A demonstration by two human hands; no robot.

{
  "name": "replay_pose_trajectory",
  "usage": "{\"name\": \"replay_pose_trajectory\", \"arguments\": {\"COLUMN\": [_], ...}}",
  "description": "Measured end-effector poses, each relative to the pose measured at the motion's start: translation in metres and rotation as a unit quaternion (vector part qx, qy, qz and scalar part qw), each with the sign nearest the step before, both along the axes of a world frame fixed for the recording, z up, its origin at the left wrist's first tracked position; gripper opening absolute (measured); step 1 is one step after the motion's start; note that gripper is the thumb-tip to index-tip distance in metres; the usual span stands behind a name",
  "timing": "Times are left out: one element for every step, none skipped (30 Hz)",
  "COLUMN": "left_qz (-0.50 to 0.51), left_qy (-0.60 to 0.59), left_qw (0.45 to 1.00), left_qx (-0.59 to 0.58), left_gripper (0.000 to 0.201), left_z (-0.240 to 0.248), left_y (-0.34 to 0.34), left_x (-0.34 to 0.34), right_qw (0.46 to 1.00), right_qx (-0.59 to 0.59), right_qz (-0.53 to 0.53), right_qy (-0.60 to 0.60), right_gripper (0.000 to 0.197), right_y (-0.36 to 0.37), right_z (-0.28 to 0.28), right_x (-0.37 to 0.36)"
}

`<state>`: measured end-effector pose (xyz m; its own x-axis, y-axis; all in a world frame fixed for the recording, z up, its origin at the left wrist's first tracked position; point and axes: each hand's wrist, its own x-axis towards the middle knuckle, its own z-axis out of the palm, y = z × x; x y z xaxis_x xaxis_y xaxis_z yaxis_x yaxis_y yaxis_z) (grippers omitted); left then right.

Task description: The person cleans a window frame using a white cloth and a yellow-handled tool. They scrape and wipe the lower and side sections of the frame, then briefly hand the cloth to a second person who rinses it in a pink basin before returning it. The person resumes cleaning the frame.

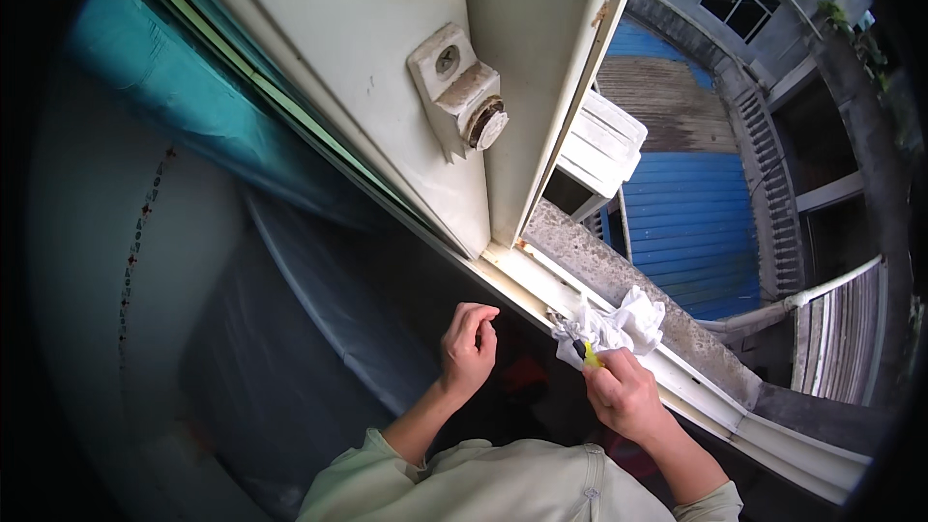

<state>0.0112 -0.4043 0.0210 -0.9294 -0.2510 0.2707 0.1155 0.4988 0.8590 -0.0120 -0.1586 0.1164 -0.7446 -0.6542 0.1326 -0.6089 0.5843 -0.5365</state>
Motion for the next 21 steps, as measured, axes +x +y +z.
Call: {"name": "replay_pose_trajectory", "arguments": {"left_qz": [-0.001, 0.001, 0.005, 0.009, 0.012, 0.012, 0.011, 0.009, 0.006, 0.002, 0.001, -0.002, -0.005, -0.008, -0.012, -0.015, -0.014, -0.015, -0.014, -0.009, -0.001], "left_qy": [0.001, 0.003, 0.004, 0.005, 0.011, 0.018, 0.025, 0.03, 0.027, 0.03, 0.033, 0.036, 0.046, 0.056, 0.065, 0.065, 0.065, 0.065, 0.067, 0.069, 0.07], "left_qw": [1.0, 1.0, 1.0, 1.0, 1.0, 1.0, 1.0, 0.999, 1.0, 0.999, 0.999, 0.999, 0.999, 0.998, 0.997, 0.996, 0.996, 0.996, 0.996, 0.996, 0.997], "left_qx": [0.006, 0.008, 0.008, 0.008, 0.007, 0.003, -0.001, -0.007, -0.01, -0.01, -0.01, -0.012, -0.022, -0.036, -0.048, -0.053, -0.055, -0.058, -0.054, -0.049, -0.045], "left_gripper": [0.023, 0.023, 0.023, 0.023, 0.023, 0.023, 0.023, 0.023, 0.024, 0.024, 0.024, 0.024, 0.024, 0.025, 0.025, 0.025, 0.026, 0.026, 0.026, 0.026, 0.026], "left_z": [-0.004, -0.003, -0.002, -0.001, 0.003, 0.005, 0.007, 0.009, 0.014, 0.014, 0.014, 0.015, 0.017, 0.018, 0.019, 0.02, 0.021, 0.022, 0.023, 0.024, 0.025], "left_y": [0.0, 0.0, 0.0, -0.001, -0.002, -0.005, -0.007, -0.008, -0.008, -0.008, -0.009, -0.009, -0.008, -0.008, -0.007, -0.005, -0.005, -0.004, -0.003, -0.004, -0.004], "left_x": [0.004, 0.007, 0.009, 0.011, 0.011, 0.01, 0.008, 0.008, 0.005, 0.003, 0.002, 0.002, 0.001, 0.001, 0.001, 0.002, 0.003, 0.004, 0.006, 0.008, 0.011], "right_qw": [1.0, 0.999, 0.999, 0.999, 0.999, 0.998, 0.997, 0.996, 0.995, 0.993, 0.993, 0.992, 0.99, 0.987, 0.986, 0.985, 0.984, 0.987, 0.99, 0.992, 0.995], "right_qx": [0.008, 0.013, 0.015, 0.0, -0.018, -0.035, -0.059, -0.072, -0.085, -0.098, -0.079, -0.062, -0.058, -0.058, -0.052, -0.046, -0.038, -0.035, -0.033, -0.031, -0.017], "right_qz": [-0.014, -0.029, -0.042, -0.045, -0.051, -0.056, -0.039, -0.017, 0.005, 0.028, 0.049, 0.069, 0.091, 0.113, 0.116, 0.116, 0.121, 0.104, 0.086, 0.073, 0.046], "right_qy": [-0.003, -0.005, -0.006, -0.001, 0.006, 0.013, 0.032, 0.043, 0.053, 0.064, 0.075, 0.084, 0.094, 0.103, 0.111, 0.118, 0.125, 0.115, 0.104, 0.094, 0.09], "right_gripper": [0.02, 0.021, 0.021, 0.021, 0.021, 0.021, 0.023, 0.023, 0.023, 0.024, 0.024, 0.025, 0.023, 0.022, 0.021, 0.019, 0.018, 0.018, 0.017, 0.018, 0.019], "right_y": [0.011, 0.022, 0.03, 0.036, 0.041, 0.042, 0.041, 0.037, 0.027, 0.014, -0.003, -0.023, -0.043, -0.061, -0.073, -0.083, -0.087, -0.081, -0.069, -0.057, -0.04], "right_z": [0.004, 0.008, 0.01, 0.011, 0.01, 0.007, 0.002, -0.01, -0.022, -0.033, -0.039, -0.042, -0.045, -0.048, -0.049, -0.049, -0.049, -0.047, -0.043, -0.039, -0.037], "right_x": [0.008, 0.016, 0.022, 0.024, 0.026, 0.026, 0.023, 0.018, 0.01, 0.0, -0.011, -0.022, -0.034, -0.043, -0.046, -0.048, -0.048, -0.043, -0.032, -0.021, -0.004]}}
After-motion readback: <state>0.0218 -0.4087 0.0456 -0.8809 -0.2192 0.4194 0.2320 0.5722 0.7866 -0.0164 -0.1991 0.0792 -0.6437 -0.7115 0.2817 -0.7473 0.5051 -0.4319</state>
